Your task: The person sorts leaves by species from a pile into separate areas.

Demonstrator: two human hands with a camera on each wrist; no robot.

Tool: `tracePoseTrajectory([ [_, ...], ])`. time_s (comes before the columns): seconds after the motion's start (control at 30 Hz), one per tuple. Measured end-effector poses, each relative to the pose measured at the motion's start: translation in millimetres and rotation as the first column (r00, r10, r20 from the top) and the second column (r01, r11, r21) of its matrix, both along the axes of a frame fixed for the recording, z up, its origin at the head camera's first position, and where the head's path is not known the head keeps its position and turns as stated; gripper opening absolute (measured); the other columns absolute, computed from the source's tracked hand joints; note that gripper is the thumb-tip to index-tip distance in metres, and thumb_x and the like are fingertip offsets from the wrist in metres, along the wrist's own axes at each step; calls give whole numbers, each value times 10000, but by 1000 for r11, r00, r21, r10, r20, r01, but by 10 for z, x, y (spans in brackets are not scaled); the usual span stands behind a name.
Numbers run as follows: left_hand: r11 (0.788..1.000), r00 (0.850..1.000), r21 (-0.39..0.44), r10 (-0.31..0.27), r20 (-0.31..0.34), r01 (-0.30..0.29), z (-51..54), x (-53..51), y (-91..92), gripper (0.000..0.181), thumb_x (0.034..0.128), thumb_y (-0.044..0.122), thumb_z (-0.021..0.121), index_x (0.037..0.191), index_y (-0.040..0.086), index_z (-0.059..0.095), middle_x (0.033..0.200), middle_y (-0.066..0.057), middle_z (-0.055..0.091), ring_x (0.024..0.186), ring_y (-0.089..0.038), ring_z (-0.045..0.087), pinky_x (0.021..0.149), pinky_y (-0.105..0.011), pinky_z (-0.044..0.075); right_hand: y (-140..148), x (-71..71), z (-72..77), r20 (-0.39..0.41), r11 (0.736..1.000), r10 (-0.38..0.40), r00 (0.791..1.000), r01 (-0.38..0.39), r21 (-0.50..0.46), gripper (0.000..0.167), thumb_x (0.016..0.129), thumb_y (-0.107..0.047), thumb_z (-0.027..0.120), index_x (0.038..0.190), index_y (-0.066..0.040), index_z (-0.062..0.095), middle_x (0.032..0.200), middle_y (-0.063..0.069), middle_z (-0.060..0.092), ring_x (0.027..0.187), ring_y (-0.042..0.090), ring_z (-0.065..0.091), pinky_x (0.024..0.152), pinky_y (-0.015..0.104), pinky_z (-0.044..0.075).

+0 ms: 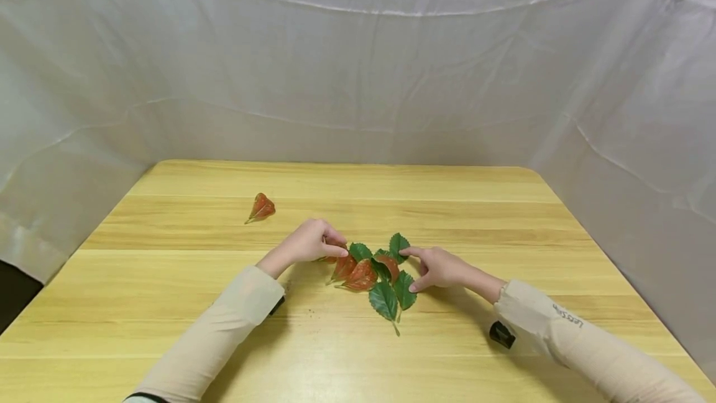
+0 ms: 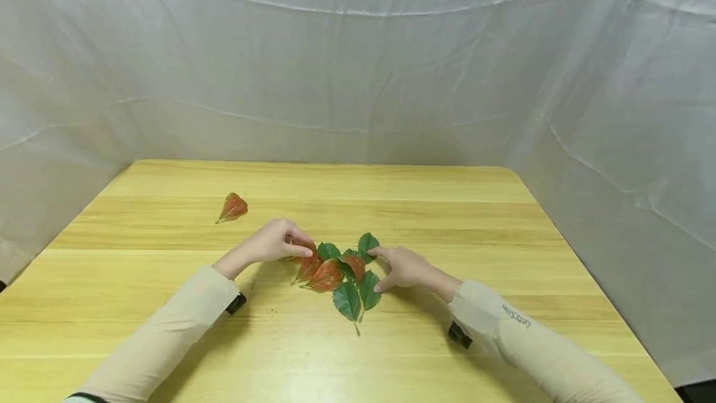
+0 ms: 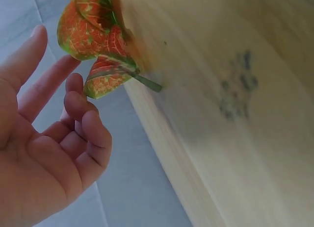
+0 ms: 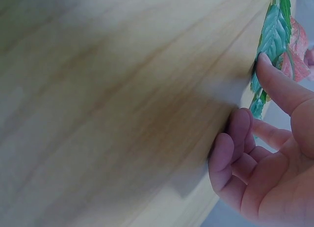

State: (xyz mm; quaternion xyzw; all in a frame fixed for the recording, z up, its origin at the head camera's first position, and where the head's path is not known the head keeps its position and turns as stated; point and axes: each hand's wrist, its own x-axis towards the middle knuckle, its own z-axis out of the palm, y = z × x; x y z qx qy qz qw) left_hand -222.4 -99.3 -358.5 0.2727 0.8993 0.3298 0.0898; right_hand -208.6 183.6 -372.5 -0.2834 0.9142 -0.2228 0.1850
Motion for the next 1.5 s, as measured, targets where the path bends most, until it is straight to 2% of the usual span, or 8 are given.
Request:
tracePoseTrajectory([
  [0.27, 999, 998, -46, -11, 54, 14, -29, -57, -28, 255, 753, 148, 720, 976, 27, 696, 692, 17, 620, 520, -84, 386, 492, -213, 330, -5, 6, -3, 6, 1000, 0, 1000, 0, -2, 707, 720, -174, 749, 1315, -4, 406, 524, -42, 406, 463, 74, 317, 468, 211, 287],
  [0.63, 996, 991, -86, -25, 130, 37, -47, -122, -36, 283, 717, 117, 746, 980, 26, 692, 622, 7, 569, 481, -73, 350, 464, -194, 310, 6, 6, -13, 13, 1000, -3, 1000, 3, -11, 707, 722, -172, 747, 1317, -4, 404, 530, -40, 413, 469, 75, 327, 469, 212, 294],
  [0.73, 993, 989, -102, -38, 141, 53, -49, -149, -51, 276, 715, 108, 747, 974, 28, 695, 668, -1, 599, 495, -71, 355, 480, -191, 314, 4, 10, -3, 11, 1000, -1, 1000, 1, -14, 706, 723, -173, 746, 1316, -1, 405, 530, -39, 414, 468, 75, 327, 468, 212, 295],
  [0.97, 988, 986, -137, -53, 159, 75, -43, -188, -80, 244, 709, 103, 751, 942, 45, 707, 984, -89, 654, 652, -77, 487, 603, -208, 378, 0, 16, 19, 1, 1000, 6, 1000, -6, -17, 701, 726, -171, 744, 1312, 9, 404, 521, -40, 408, 459, 71, 322, 468, 212, 297],
  [1.07, 988, 984, -141, -35, 175, 60, -55, -198, -81, 244, 707, 113, 754, 940, 57, 709, 1000, -98, 647, 829, -148, 572, 720, -247, 427, -1, 15, 27, -3, 1000, 14, 1000, -14, -19, 699, 727, -165, 742, 1310, 17, 402, 517, -43, 404, 456, 69, 322, 469, 212, 299],
  [1.17, 989, 981, -139, -13, 195, 41, -66, -204, -86, 246, 704, 113, 757, 939, 60, 707, 1006, -104, 643, 974, -228, 564, 842, -326, 427, 1, 13, 41, -1, 999, 22, 1000, -22, -23, 693, 730, -154, 740, 1308, 26, 401, 517, -47, 404, 459, 68, 324, 471, 212, 299],
  [1.27, 990, 977, -140, 4, 211, 26, -68, -208, -89, 245, 702, 109, 757, 936, 57, 706, 1008, -104, 642, 1007, -252, 550, 887, -373, 403, 12, 2, 61, 22, 999, 34, 999, -34, -37, 651, 758, -134, 714, 1301, 42, 401, 513, -49, 383, 459, 72, 314, 473, 211, 292],
  [1.5, 990, 969, -143, 47, 243, -12, -54, -203, -68, 236, 694, 93, 758, 922, 61, 708, 1005, -94, 644, 1030, -258, 536, 900, -373, 393, 29, -71, 130, 65, 997, 21, 998, -17, -71, 480, 862, -131, 598, 1263, 71, 430, 580, 33, 512, 461, 138, 470, 457, 237, 395],
])
